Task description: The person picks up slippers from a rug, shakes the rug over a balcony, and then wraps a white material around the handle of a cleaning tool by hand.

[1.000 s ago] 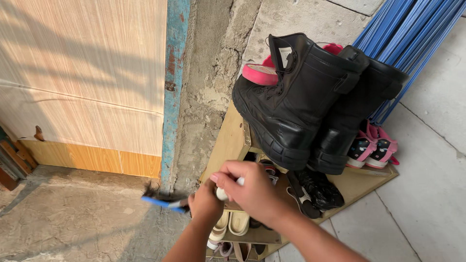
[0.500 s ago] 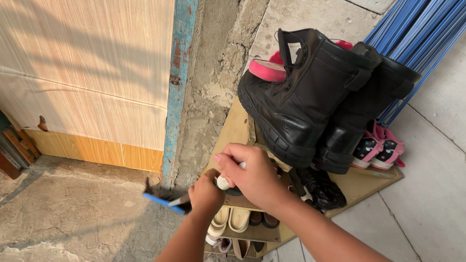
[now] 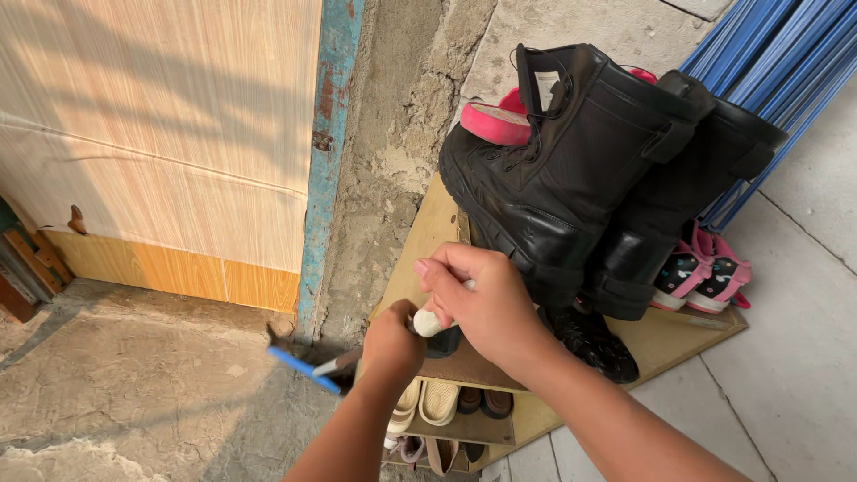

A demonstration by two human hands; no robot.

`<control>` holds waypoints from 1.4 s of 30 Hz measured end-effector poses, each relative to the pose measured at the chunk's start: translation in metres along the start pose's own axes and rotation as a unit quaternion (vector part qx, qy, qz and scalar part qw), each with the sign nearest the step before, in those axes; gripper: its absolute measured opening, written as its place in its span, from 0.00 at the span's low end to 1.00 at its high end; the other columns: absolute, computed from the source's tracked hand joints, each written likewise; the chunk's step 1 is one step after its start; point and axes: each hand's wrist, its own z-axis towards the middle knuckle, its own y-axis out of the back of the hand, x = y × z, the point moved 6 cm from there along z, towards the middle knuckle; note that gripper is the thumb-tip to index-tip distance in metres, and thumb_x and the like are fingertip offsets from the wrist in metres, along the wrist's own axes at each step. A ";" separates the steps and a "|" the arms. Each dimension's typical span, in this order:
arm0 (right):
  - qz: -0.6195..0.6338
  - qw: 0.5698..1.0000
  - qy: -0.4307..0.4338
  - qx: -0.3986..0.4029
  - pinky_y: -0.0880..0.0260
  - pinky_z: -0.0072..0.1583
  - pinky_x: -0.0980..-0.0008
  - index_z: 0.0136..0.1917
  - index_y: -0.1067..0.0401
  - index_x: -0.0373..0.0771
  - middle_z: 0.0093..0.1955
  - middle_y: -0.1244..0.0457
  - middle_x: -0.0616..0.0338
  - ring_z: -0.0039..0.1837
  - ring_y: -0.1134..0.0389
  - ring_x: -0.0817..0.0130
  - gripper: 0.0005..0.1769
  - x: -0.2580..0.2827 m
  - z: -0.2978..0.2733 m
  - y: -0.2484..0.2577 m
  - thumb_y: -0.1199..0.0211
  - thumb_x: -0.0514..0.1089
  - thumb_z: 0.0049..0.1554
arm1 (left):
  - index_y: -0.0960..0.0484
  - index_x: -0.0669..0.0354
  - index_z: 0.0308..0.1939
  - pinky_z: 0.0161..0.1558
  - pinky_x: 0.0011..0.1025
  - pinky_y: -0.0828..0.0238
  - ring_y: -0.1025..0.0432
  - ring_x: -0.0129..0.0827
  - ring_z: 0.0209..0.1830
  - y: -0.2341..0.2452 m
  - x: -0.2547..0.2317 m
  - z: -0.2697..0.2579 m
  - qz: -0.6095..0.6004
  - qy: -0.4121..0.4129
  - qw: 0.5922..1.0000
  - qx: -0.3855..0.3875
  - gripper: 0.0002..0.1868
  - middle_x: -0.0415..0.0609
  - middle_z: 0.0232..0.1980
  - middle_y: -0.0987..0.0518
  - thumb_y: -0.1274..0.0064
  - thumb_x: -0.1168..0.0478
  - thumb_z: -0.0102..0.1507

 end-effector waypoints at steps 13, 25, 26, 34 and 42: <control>-0.052 0.997 0.064 0.000 0.38 0.34 0.76 0.36 0.29 0.33 0.28 0.39 0.66 0.31 0.40 0.82 0.14 0.040 0.018 -0.001 0.38 0.42 0.62 | 0.20 0.62 0.35 0.42 0.48 0.28 0.23 0.59 0.40 0.028 -0.036 0.020 -0.086 -0.045 0.989 -0.108 0.09 0.62 0.35 0.18 0.38 0.66 0.52; 0.021 0.997 0.070 0.004 0.29 0.40 0.72 0.39 0.29 0.31 0.27 0.42 0.64 0.30 0.39 0.77 0.14 0.087 0.027 0.034 0.40 0.43 0.64 | 0.20 0.65 0.31 0.41 0.44 0.27 0.23 0.58 0.36 0.044 -0.057 -0.003 -0.122 -0.008 0.981 -0.147 0.08 0.62 0.31 0.19 0.38 0.64 0.53; -0.004 0.998 0.065 -0.003 0.32 0.38 0.72 0.40 0.28 0.32 0.27 0.40 0.64 0.30 0.38 0.77 0.13 0.079 0.025 0.022 0.40 0.43 0.62 | 0.20 0.64 0.32 0.42 0.44 0.27 0.23 0.58 0.37 0.046 -0.051 -0.001 -0.116 -0.021 0.980 -0.157 0.06 0.62 0.32 0.18 0.40 0.66 0.53; 0.057 0.997 -0.045 0.025 0.33 0.36 0.73 0.36 0.29 0.31 0.26 0.42 0.66 0.30 0.41 0.78 0.15 0.001 -0.009 -0.056 0.39 0.43 0.62 | 0.15 0.56 0.37 0.43 0.44 0.25 0.20 0.52 0.39 0.048 0.040 -0.038 -0.066 0.069 0.995 0.001 0.08 0.58 0.34 0.16 0.38 0.61 0.54; 0.080 0.994 0.065 0.022 0.26 0.42 0.67 0.38 0.30 0.29 0.27 0.45 0.64 0.30 0.40 0.75 0.14 0.079 0.037 0.032 0.41 0.40 0.63 | 0.16 0.63 0.31 0.41 0.43 0.25 0.20 0.51 0.34 0.057 -0.057 0.010 -0.072 -0.010 0.997 -0.033 0.16 0.60 0.30 0.18 0.32 0.53 0.52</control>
